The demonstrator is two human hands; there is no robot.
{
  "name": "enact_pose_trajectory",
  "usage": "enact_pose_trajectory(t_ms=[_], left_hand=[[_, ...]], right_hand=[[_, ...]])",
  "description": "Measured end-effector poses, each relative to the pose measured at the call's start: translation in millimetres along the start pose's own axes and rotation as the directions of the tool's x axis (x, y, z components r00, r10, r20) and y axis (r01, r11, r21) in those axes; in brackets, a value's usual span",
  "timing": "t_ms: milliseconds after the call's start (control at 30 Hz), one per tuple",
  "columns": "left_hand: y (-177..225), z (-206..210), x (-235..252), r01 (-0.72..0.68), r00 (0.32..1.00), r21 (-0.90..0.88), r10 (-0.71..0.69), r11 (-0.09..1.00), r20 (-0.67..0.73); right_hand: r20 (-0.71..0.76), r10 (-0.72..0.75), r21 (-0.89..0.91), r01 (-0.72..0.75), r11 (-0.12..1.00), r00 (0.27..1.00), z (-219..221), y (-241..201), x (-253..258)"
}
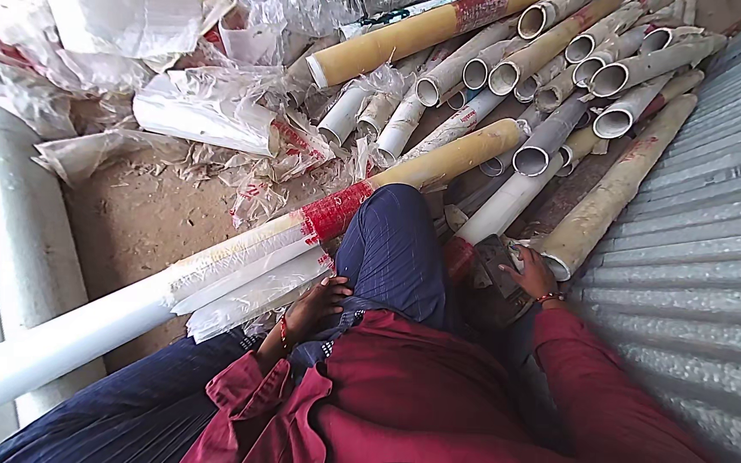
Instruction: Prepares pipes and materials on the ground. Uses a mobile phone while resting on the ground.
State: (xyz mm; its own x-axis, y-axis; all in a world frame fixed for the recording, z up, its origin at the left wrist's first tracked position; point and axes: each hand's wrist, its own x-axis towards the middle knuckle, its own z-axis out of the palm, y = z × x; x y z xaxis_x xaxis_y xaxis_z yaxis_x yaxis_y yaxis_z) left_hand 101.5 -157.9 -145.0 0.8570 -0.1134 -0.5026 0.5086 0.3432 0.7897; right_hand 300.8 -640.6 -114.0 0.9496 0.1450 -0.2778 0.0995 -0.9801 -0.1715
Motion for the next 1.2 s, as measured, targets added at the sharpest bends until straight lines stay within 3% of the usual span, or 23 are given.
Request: enact_pose_trajectory(t_ms=[100,333,1200], left_hand=[[0,-1,1,0.003,1.000,0.024,-0.003,1.000,0.002],[-1,-2,0,-0.007,1.000,0.014,0.006,1.000,0.015],[-1,0,-1,-0.012,1.000,0.040,0.011,0.999,0.011]], right_hand=[[0.071,-0.030,-0.106,0.037,0.994,0.997,0,1,-3],[0.225,0.100,-0.133,-0.071,0.989,0.969,4,13,-6],[0.249,0.102,-0.077,-0.085,0.993,0.963,3,15,2]])
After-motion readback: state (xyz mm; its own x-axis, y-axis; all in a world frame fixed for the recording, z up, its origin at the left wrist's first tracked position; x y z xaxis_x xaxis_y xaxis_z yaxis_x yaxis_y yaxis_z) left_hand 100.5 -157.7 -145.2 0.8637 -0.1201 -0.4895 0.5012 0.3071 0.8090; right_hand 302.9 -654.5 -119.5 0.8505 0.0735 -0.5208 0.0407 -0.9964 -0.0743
